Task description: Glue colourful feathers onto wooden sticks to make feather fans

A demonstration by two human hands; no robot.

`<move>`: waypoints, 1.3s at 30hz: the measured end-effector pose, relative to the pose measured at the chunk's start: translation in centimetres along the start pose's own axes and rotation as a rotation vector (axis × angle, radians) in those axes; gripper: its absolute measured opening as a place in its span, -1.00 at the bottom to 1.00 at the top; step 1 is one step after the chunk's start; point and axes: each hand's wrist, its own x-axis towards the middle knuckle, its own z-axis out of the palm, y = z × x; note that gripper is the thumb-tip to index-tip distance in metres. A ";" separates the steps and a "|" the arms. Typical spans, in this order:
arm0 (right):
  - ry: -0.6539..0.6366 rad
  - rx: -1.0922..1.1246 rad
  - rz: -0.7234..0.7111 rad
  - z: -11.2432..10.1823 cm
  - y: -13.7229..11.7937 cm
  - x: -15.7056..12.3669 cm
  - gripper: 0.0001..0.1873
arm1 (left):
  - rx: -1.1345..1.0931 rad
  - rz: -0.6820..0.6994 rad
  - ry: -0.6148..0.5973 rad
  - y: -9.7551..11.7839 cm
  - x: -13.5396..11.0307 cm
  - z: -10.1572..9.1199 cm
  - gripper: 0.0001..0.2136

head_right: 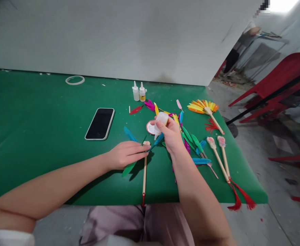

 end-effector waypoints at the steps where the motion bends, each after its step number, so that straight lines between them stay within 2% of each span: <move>1: 0.004 0.001 -0.013 0.0 -0.1 0.0 -0.66 | 0.000 0.001 0.001 0.0 0.0 0.0 -0.76; 5: -0.031 0.062 -0.046 0.3 -0.5 -0.3 -0.67 | -0.004 -0.001 0.010 0.0 0.2 -0.1 -0.76; 13: -0.101 0.180 0.040 0.2 -1.1 -0.6 -0.62 | -0.004 -0.005 -0.012 0.0 0.1 -0.2 -0.75; 21: -0.001 0.044 -0.084 -0.1 -0.1 0.1 -0.59 | 0.004 -0.004 -0.007 0.0 0.1 -0.1 -0.75; 28: 0.089 0.020 -0.094 -0.2 -0.4 0.0 -0.65 | 0.008 -0.005 -0.013 0.0 0.2 -0.2 -0.74; 35: 0.050 0.162 -0.093 -0.3 -0.9 0.0 -0.70 | 0.013 -0.002 -0.021 0.0 0.1 -0.1 -0.73; 39: -0.010 0.257 0.007 -0.4 -1.3 -0.1 -0.72 | 0.008 0.007 -0.010 0.0 0.2 -0.2 -0.74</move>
